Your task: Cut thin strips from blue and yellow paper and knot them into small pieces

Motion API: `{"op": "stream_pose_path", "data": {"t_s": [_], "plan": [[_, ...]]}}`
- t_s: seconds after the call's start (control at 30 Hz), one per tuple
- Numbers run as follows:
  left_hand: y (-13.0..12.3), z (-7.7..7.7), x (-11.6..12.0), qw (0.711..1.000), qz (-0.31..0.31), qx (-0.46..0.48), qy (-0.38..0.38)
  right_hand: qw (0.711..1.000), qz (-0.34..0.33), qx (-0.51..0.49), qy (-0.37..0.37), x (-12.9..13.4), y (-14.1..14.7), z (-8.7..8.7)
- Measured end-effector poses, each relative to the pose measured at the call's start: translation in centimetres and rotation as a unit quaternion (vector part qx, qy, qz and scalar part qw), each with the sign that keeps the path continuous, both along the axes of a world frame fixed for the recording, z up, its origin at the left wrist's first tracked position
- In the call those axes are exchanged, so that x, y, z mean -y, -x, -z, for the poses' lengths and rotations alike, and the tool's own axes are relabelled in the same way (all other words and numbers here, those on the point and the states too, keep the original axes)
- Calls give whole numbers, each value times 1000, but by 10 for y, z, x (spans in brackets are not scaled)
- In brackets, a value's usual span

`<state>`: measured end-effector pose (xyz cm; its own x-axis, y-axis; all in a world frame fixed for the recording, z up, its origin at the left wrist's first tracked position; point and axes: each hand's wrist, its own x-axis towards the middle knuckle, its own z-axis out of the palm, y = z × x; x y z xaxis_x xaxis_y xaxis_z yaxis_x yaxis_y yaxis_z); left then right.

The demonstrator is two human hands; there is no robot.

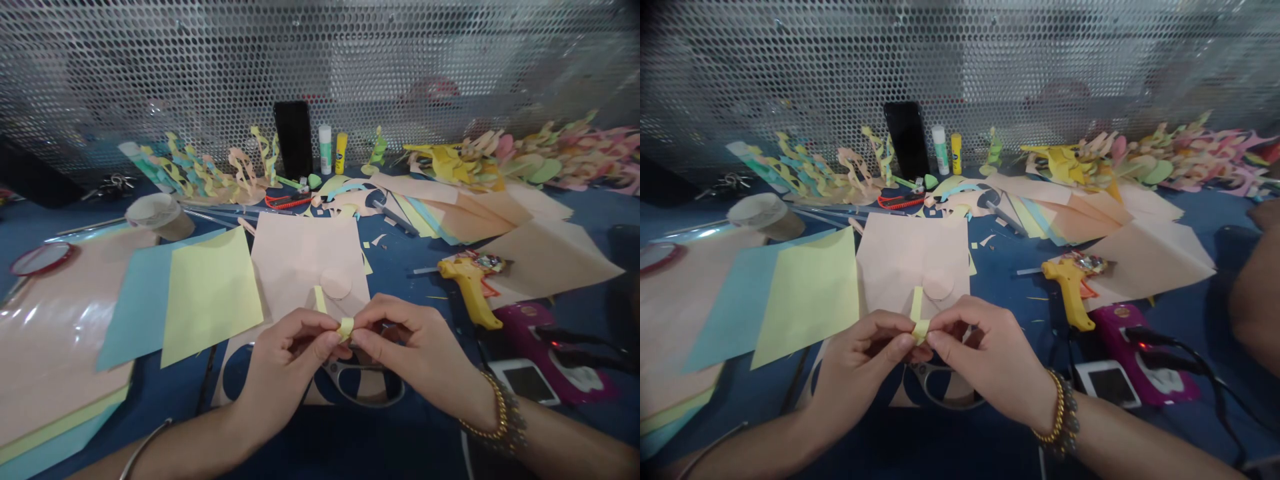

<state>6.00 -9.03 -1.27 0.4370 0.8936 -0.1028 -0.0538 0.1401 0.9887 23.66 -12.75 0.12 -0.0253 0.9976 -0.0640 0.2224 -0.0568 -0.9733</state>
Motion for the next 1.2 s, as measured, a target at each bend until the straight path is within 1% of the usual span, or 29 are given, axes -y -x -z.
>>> {"op": "stream_pose_path", "data": {"t_s": [0.13, 0.27, 0.53, 0.77, 0.93, 1.07, 1.2], "plan": [[0, 1, 0, 1000, -4, -10, -23, 1000, 4, -10, 0, 0, -1, 3], [0, 2, 1, 999, 0, -3, -32, 1000, -6, 11, 5, 1, -2, 2], [0, 2, 0, 1000, 5, -16, -6, 999, -13, 28, 19, 0, -1, 0], [-1, 0, 0, 1000, 26, 5, 13, 998, -17, -6, 58, 0, 1, -3], [-1, 1, 0, 999, 39, 5, 20, 997, -22, -9, 73, 0, 1, -3], [-2, 0, -1, 999, 17, 26, 31, 998, -11, -1, 60, -1, 1, -2], [-3, -1, -1, 999, 5, 20, 32, 999, -7, 9, 30, -1, -1, -2]]}}
